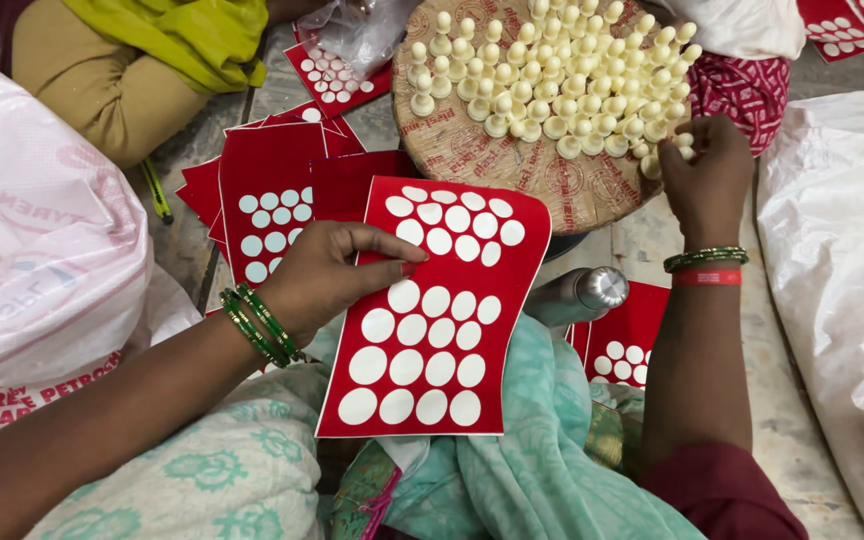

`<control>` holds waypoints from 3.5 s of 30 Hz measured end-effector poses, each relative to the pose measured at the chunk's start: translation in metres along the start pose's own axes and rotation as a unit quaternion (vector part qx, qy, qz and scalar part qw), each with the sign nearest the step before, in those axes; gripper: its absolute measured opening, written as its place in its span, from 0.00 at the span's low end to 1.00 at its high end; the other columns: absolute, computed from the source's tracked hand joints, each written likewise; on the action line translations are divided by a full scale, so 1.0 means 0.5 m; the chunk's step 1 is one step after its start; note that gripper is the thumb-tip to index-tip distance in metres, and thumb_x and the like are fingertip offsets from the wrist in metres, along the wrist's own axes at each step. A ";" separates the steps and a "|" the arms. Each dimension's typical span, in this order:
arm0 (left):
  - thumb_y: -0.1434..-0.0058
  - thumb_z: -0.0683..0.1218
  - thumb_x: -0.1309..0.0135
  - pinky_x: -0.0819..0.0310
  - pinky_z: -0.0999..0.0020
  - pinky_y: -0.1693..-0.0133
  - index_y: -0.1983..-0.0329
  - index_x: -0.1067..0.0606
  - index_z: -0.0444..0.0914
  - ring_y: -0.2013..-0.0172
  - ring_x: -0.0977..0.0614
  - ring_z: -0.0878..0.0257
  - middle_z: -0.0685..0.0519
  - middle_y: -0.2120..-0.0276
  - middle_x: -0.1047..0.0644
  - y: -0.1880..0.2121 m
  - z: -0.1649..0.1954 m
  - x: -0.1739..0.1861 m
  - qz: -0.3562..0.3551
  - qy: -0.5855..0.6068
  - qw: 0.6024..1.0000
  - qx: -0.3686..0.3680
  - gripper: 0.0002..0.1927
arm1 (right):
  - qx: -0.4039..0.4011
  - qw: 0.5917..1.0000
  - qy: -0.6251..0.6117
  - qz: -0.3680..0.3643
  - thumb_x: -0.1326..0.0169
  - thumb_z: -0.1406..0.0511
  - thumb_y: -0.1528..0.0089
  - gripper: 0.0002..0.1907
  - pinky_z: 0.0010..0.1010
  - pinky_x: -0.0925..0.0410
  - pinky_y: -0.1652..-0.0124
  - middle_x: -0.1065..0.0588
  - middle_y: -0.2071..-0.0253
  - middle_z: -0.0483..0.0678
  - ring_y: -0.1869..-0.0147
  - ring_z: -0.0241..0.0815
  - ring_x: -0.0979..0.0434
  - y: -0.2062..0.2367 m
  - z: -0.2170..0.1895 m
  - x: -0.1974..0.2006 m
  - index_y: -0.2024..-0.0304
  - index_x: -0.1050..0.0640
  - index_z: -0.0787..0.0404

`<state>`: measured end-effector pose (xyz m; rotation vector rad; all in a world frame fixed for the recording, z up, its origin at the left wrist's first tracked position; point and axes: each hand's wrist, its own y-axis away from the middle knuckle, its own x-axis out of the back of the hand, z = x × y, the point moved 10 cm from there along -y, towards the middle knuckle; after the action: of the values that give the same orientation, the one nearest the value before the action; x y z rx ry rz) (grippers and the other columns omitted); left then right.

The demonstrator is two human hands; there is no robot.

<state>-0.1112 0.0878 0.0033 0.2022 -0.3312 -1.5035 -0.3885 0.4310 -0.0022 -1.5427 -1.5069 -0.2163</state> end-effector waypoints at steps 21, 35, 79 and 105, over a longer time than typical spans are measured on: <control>0.31 0.54 0.47 0.24 0.74 0.56 0.43 0.22 0.33 0.58 0.20 0.72 0.55 0.57 0.19 0.009 0.024 0.017 0.069 0.106 0.984 -0.125 0.22 | -0.097 0.632 -0.761 -0.110 0.47 0.70 0.29 0.13 0.28 0.28 0.43 0.28 0.46 0.49 0.44 0.35 0.24 0.331 -0.633 -0.165 0.44 0.33 0.62; 0.26 0.48 0.58 0.25 0.73 0.52 0.50 0.20 0.33 0.56 0.21 0.70 0.53 0.53 0.17 0.030 0.030 0.039 0.091 0.092 0.982 -0.134 0.18 | 0.007 0.950 -0.310 0.033 0.40 0.68 0.31 0.15 0.26 0.28 0.48 0.25 0.49 0.48 0.48 0.34 0.24 0.249 -0.415 -0.028 0.44 0.28 0.64; 0.35 0.47 0.42 0.24 0.73 0.65 0.55 0.21 0.37 0.67 0.20 0.72 0.57 0.68 0.18 0.028 0.001 0.041 0.095 -0.091 0.986 -0.105 0.10 | -0.002 0.961 -0.270 0.049 0.37 0.68 0.40 0.31 0.32 0.29 0.51 0.32 0.42 0.54 0.45 0.39 0.28 0.235 -0.386 -0.005 0.38 0.35 0.66; 0.40 0.42 0.42 0.21 0.65 0.58 0.53 0.23 0.37 0.61 0.14 0.60 0.51 0.62 0.17 0.085 0.120 -0.065 -0.063 -0.227 0.940 -0.246 0.12 | 0.147 0.889 -0.377 -0.212 0.35 0.71 0.39 0.17 0.30 0.26 0.45 0.21 0.48 0.53 0.44 0.43 0.18 0.292 -0.554 0.006 0.48 0.20 0.64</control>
<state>-0.0927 0.1269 0.0711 -0.5400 -0.2989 -1.7044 -0.1342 0.2679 0.0810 -1.0670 -2.3576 0.4053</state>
